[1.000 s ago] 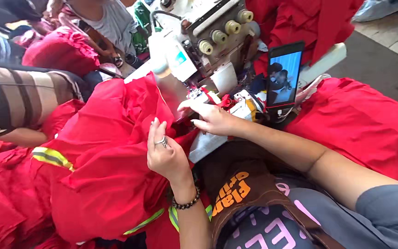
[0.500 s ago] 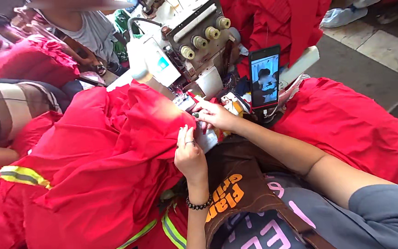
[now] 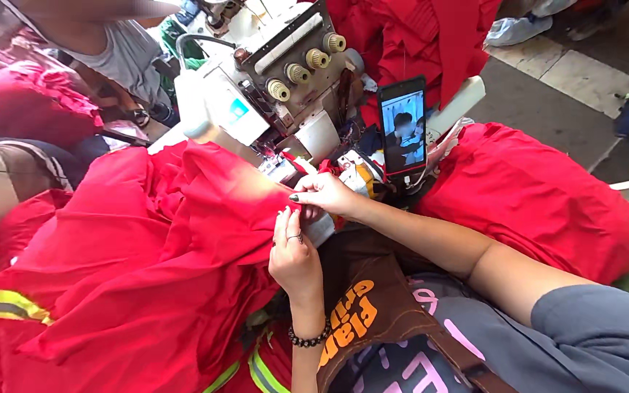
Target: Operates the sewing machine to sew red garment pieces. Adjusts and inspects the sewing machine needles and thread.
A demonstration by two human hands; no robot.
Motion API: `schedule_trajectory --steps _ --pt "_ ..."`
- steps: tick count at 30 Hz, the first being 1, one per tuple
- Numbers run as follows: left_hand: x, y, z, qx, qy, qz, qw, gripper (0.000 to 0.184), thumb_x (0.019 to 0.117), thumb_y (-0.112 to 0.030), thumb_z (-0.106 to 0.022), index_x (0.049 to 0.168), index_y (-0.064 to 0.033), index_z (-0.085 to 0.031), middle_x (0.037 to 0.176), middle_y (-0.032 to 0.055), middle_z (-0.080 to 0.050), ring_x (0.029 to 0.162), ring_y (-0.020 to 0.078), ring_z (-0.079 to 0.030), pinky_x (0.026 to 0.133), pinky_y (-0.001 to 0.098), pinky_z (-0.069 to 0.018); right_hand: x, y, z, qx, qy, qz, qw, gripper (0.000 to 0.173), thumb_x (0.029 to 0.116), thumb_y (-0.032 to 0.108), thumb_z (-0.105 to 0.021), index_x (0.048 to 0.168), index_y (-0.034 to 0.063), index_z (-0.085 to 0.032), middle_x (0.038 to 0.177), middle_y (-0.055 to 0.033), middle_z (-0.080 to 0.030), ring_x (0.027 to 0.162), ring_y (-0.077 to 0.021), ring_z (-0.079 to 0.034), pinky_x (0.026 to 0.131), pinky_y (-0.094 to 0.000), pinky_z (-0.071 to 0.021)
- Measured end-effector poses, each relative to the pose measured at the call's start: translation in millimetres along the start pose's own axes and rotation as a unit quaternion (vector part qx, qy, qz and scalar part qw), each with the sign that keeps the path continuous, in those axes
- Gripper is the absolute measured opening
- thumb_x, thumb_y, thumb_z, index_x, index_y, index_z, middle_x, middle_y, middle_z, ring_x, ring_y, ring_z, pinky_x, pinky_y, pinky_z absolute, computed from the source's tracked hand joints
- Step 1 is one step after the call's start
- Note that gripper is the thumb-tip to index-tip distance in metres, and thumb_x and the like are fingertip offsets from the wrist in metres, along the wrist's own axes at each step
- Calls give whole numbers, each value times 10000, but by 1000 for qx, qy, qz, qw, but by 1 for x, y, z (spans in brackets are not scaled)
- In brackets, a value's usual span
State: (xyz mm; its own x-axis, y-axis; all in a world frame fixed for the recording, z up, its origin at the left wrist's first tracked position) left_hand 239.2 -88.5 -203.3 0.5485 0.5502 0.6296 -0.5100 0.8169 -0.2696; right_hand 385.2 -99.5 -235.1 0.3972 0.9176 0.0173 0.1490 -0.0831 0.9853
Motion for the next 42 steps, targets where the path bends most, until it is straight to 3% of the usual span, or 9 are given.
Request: schedule_trajectory --steps 9,14,19,30,42 --pt "-2 -1 0 -7 -1 -2 1000 244 963 28 -571 1072 -17 -785 1140 166 -760 1063 300 -747 836 397 -607 -1 -4 4 18 -13 14 1000 165 1014 79 -601 949 -55 -672 700 -53 -651 543 -67 -607 536 -227 -540" --pt "-5 -2 0 -11 -1 -7 1000 238 956 34 -580 1062 -15 -787 1126 170 -762 1083 305 -740 892 395 -602 -11 3 2 6 -28 -2 1000 156 1026 63 -587 960 -58 -658 690 -87 -635 530 -86 -595 532 -224 -535" --pt "-6 -3 -1 -16 -1 -5 1000 245 962 34 -575 1069 -22 -787 1131 168 -761 1091 298 -738 899 389 -601 -5 -6 5 24 -23 9 999 137 999 72 -629 933 -40 -672 687 -40 -635 544 -55 -590 534 -216 -523" --pt "-10 -5 1 -19 0 -3 1000 235 974 15 -576 1068 -25 -788 1120 158 -766 1054 291 -751 844 401 -613 -12 -5 5 20 -17 36 999 106 980 40 -632 930 -44 -675 712 -66 -659 580 -90 -628 574 -251 -559" --pt "-14 -3 -1 -16 1 2 1000 243 973 22 -574 1060 -39 -793 1112 141 -772 1033 272 -758 810 380 -615 -17 -6 4 15 -24 7 1000 85 976 18 -644 928 -46 -672 697 -72 -663 569 -84 -633 571 -238 -563"
Point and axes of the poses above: each hand's wrist, its own x-axis towards the middle knuckle, its own z-axis out of the back of the hand, y = z × x, the point moved 5 cm from there along x, towards the middle knuckle
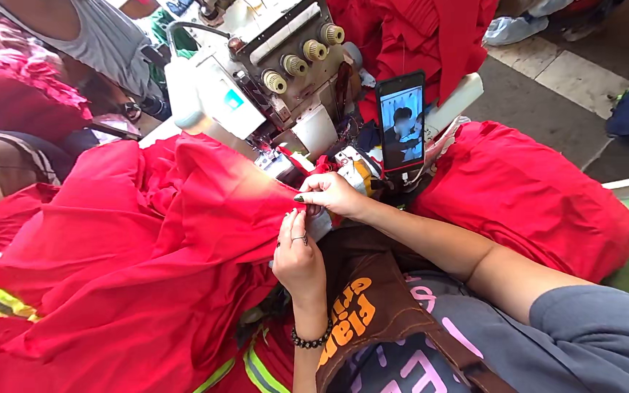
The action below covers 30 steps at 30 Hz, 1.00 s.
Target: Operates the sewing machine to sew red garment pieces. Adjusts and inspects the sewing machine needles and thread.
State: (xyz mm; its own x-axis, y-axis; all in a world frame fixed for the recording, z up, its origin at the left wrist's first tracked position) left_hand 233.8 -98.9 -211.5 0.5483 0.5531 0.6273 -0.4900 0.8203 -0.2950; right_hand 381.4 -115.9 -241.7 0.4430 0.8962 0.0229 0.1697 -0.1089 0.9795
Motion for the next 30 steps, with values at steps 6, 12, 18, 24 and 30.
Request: schedule_trajectory --steps 6,12,18,24,30 --pt "-2 -2 -1 3 2 0 1000 228 966 5 -583 1058 -45 -785 1128 123 -769 1041 255 -753 819 378 -611 4 -8 3 16 7 4 1000 73 957 30 -667 922 -34 -676 710 -38 -679 586 -69 -648 590 -236 -574" --pt "-4 -2 -1 3 7 6 1000 228 970 -6 -603 1102 -75 -776 1179 101 -755 1117 230 -727 871 367 -609 2 -5 3 4 1 7 1000 48 946 21 -675 931 -24 -685 723 -26 -701 604 -73 -671 604 -243 -593" --pt "-5 -2 0 -5 9 1 1000 243 963 11 -594 1110 -71 -769 1205 102 -746 1151 233 -712 902 373 -602 1 -4 2 12 0 5 1000 41 954 23 -668 939 -13 -682 719 -17 -697 601 -71 -666 602 -238 -589" --pt "-4 -3 9 -35 47 17 998 246 922 32 -612 1075 -67 -778 1091 93 -770 974 211 -757 769 367 -620 -9 3 -1 -64 67 -29 995 101 994 65 -623 951 -16 -665 750 -34 -675 613 -73 -642 596 -247 -569" --pt "18 6 31 -210 482 -20 851 256 985 -204 -645 1170 -52 -735 993 104 -763 882 244 -732 842 495 -582 -44 -1 -14 -416 410 -15 811 190 1021 125 -586 1062 -16 -708 971 -193 -707 931 -358 -690 852 -614 -521"
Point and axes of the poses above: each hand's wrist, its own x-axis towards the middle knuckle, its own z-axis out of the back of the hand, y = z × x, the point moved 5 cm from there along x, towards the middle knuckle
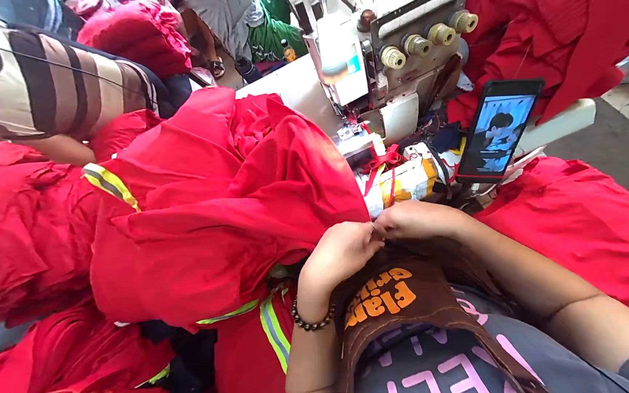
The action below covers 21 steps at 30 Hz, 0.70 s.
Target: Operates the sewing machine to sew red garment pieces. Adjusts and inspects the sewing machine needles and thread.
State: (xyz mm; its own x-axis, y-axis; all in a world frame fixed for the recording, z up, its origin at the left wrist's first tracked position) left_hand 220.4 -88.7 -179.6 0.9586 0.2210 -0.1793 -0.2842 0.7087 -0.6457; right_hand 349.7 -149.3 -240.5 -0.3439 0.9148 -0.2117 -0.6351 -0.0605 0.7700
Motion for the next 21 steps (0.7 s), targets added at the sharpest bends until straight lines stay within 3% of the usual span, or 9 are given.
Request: schedule_trajectory --steps 2,5,7,9,11,14,17,19,21 --pt "6 -1 23 -8 -127 -66 990 218 976 -168 -666 1152 -68 -747 1019 63 -758 896 156 -726 840 392 -605 -5 2 15 -3 -89 25 996 197 1020 133 -596 1093 8 -730 1007 -157 -729 960 -292 -709 893 -538 -553" --pt "22 -1 62 -9 -291 -75 954 206 957 -32 -653 1148 -40 -731 1123 87 -737 1003 147 -721 917 367 -601 -5 0 41 -38 -235 60 969 128 979 128 -652 997 53 -754 942 -81 -724 907 -201 -702 860 -428 -580" --pt "27 -6 79 -33 -377 -46 924 255 968 7 -616 1207 -40 -694 1207 98 -716 1056 166 -710 936 369 -587 4 -14 44 -75 -277 70 956 117 954 140 -679 1004 76 -763 995 -84 -719 1010 -233 -675 942 -455 -538" --pt "35 -13 88 -60 -438 -39 896 332 984 -8 -615 1313 -48 -625 1295 108 -675 1125 188 -683 954 362 -576 13 -38 40 -110 -328 61 936 168 950 134 -681 1088 80 -759 1129 -122 -707 1160 -303 -636 1053 -528 -479" --pt "51 -16 92 -77 -463 -32 882 481 980 -48 -649 1433 -21 -489 1411 161 -583 1238 244 -623 1017 383 -546 20 -59 36 -164 -380 8 910 183 969 191 -661 1078 73 -748 1113 -128 -712 1144 -314 -646 1033 -530 -492" --pt "95 -5 100 -79 -501 -5 862 778 939 -193 -725 1563 12 -306 1569 215 -411 1409 274 -477 1131 377 -441 30 -60 35 -193 -346 -135 908 391 1031 354 -579 906 5 -705 963 -183 -702 986 -358 -689 929 -555 -528" --pt "140 8 107 -79 -583 -18 808 990 801 -289 -844 1546 73 -301 1496 251 -474 1355 253 -513 1129 324 -428 41 -60 42 -157 -260 -254 918 560 1065 435 -421 917 -15 -720 998 -224 -718 1020 -397 -692 912 -613 -502" --pt "153 5 109 -67 -614 31 786 1006 771 -289 -868 1535 70 -321 1477 239 -493 1347 248 -516 1132 317 -416 46 -64 48 -138 -242 -280 919 622 1065 495 -402 910 -20 -716 987 -226 -720 1010 -411 -697 841 -639 -524" --pt "153 2 109 -25 -626 89 775 974 777 -353 -836 1532 39 -361 1465 206 -526 1341 238 -532 1122 328 -423 48 -67 50 -139 -234 -278 921 622 1068 494 -394 913 -15 -716 984 -215 -723 1008 -403 -698 838 -633 -529"
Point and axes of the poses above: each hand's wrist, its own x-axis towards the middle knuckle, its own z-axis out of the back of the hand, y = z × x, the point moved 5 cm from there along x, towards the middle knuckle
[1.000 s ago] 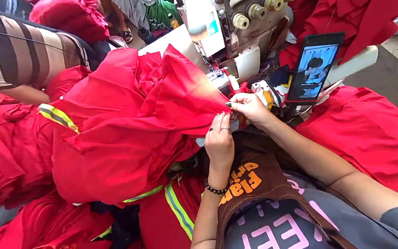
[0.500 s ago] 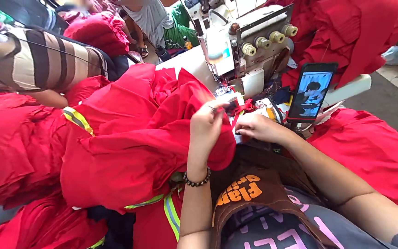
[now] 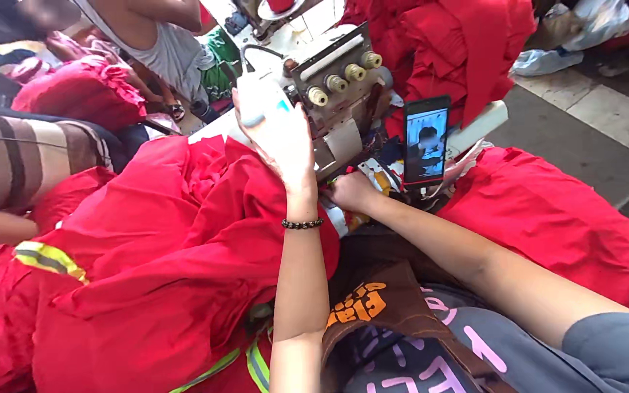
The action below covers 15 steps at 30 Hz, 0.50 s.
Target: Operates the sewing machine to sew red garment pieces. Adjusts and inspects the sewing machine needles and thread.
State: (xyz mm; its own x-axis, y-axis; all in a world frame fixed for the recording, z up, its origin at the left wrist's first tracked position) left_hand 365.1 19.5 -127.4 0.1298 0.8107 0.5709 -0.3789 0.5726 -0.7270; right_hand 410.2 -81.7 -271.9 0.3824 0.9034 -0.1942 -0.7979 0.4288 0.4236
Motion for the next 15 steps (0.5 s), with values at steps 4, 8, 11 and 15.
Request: schedule_trajectory --steps 4,8,11,15 --pt "1 0 11 16 21 -6 1000 929 751 -351 -797 1520 -1 -409 1418 151 -580 1271 173 -590 1064 312 -480 -4 -2 -2 -10 -72 43 996 558 1073 442 -411 920 -8 -704 957 -198 -718 943 -379 -712 805 -595 -551" --pt "-10 -19 53 1 176 -48 983 627 942 -281 -695 1433 27 -456 1287 144 -632 1156 150 -619 981 275 -506 -7 0 -3 -16 -103 60 993 502 1079 399 -424 920 16 -707 945 -185 -715 916 -372 -713 779 -586 -560" --pt "-24 10 72 -214 211 -74 951 617 1007 -158 -619 1542 -37 -337 1356 75 -592 1148 89 -599 972 239 -512 -9 -5 -4 20 -108 98 989 420 1073 343 -462 990 21 -720 1036 -172 -720 1020 -345 -699 906 -558 -539" --pt "-31 72 82 -169 149 -53 973 505 1082 -159 -393 1560 -11 -327 1570 116 -452 1402 152 -492 1149 320 -438 -39 -2 24 122 -121 237 956 173 998 93 -612 1040 8 -755 1037 -159 -722 1073 -303 -677 1018 -468 -516"
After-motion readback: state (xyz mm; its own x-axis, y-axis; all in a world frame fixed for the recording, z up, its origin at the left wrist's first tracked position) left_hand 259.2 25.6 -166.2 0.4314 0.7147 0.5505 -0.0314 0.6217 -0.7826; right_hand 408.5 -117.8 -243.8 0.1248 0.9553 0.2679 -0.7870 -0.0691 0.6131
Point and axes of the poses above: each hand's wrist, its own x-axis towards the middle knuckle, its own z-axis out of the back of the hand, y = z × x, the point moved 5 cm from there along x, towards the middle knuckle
